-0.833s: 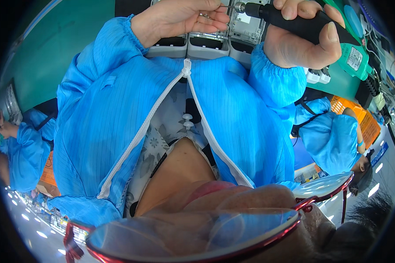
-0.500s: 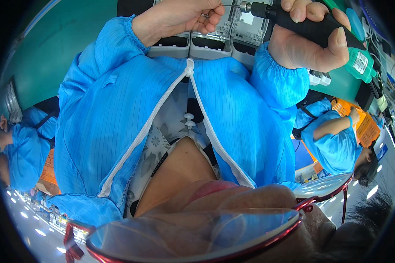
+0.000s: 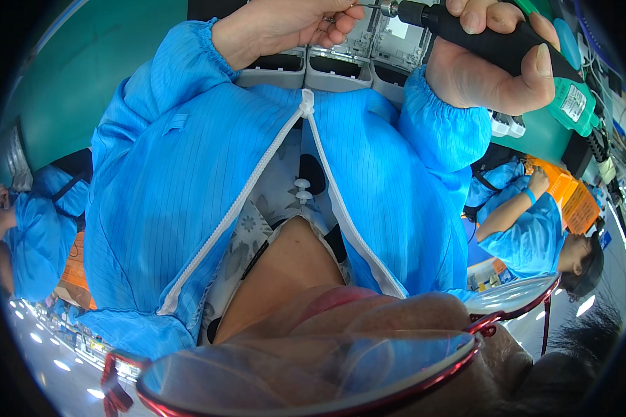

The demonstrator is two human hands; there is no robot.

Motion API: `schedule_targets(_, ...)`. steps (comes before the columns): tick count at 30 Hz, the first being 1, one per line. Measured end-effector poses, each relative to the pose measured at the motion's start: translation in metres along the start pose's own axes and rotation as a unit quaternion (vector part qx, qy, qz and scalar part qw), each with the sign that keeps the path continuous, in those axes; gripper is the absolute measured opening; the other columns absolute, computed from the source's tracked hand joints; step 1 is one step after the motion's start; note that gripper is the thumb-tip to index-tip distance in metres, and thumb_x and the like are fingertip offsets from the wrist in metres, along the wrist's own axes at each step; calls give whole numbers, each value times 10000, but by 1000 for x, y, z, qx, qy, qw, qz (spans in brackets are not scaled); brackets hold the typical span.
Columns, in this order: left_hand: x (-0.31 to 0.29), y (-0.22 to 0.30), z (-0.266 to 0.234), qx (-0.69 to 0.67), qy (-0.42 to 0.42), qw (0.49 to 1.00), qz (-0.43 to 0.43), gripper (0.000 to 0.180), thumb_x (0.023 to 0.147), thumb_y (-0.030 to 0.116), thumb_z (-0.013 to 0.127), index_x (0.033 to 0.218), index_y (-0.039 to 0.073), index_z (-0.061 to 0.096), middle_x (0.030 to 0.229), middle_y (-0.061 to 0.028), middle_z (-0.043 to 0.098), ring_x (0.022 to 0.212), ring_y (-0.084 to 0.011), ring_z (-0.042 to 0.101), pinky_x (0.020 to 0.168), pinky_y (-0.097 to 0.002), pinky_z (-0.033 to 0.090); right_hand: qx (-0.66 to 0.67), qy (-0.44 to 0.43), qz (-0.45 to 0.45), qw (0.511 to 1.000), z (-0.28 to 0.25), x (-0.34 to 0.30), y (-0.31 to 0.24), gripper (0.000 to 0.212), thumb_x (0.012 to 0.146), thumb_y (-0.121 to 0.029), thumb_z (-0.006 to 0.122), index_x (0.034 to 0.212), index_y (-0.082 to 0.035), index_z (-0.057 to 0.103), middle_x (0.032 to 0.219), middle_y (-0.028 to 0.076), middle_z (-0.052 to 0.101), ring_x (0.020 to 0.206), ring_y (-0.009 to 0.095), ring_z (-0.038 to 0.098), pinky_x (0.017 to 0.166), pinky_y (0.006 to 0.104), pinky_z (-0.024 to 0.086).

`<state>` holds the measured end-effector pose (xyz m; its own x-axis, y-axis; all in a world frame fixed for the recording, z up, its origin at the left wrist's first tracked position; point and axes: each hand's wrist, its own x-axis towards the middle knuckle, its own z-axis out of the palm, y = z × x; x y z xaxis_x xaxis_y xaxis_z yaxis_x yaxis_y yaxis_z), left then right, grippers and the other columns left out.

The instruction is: Assembling electronic device components by fastening screws into the casing using an electric screwdriver.

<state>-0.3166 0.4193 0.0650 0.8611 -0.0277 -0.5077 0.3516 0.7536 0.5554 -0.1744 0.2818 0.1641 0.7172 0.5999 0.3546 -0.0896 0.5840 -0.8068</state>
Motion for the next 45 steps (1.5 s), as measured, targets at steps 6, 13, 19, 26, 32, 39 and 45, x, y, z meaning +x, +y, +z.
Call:
schedule_targets(6, 14, 6, 8, -25, 3, 1000, 6, 310, 1122, 267, 443, 1005, 40, 618, 758, -37, 600, 662, -157, 572, 639, -279, 507, 11, -104, -26, 994, -26, 25, 8, 376, 972, -335, 587, 1252, -84, 582, 846, 80, 563, 668, 208, 535, 696, 418, 472)
schedule_targets(13, -40, 4, -13, -16, -3, 1000, 17, 315, 1120, 280, 452, 1008, 36, 617, 749, -34, 596, 643, -158, 571, 620, -285, 507, -9, -131, -56, 990, 31, -8, 1, 397, 981, -347, 595, 1279, -86, 580, 845, 77, 552, 672, 211, 549, 691, 432, 468)
schedule_targets(19, -46, 7, -7, -3, 18, 1000, 13, 335, 1116, 301, 463, 1002, 26, 618, 749, -35, 593, 647, -153, 562, 620, -281, 499, 13, -127, -49, 991, 37, -11, 1, 388, 982, -336, 599, 1285, -94, 581, 863, 84, 562, 683, 212, 561, 697, 434, 474)
schedule_targets(26, -52, 6, -3, 30, 38, 999, 17, 351, 1114, 310, 461, 988, 24, 620, 739, -33, 587, 642, -150, 549, 616, -272, 481, -3, -152, -71, 986, 31, -14, 4, 387, 992, -339, 594, 1296, -100, 576, 873, 86, 562, 693, 216, 564, 700, 433, 471)
schedule_targets(32, -50, 8, 3, 56, 31, 998, 20, 338, 1119, 305, 459, 1066, 10, 616, 804, -37, 603, 686, -142, 551, 643, -270, 478, -22, -162, -53, 985, 26, -16, -6, 402, 1005, -351, 578, 1322, -104, 565, 892, 91, 574, 705, 218, 572, 718, 439, 475)
schedule_targets(39, -58, 17, -27, -42, 83, 991, 92, 227, 1006, -8, 555, 1221, -39, 620, 1123, -131, 693, 1021, -222, 712, 917, -316, 602, -42, -47, -36, 997, -44, -33, -25, 407, 836, -388, 561, 1123, -128, 685, 731, 122, 593, 588, 282, 578, 594, 498, 486)
schedule_targets(45, -35, 18, -40, -87, 93, 988, 89, 223, 1072, 156, 560, 1181, -26, 630, 992, -99, 714, 845, -178, 736, 727, -254, 638, -121, 17, -33, 992, -81, -57, -18, 368, 854, -259, 580, 1157, -55, 621, 759, 161, 634, 598, 305, 621, 595, 512, 507)
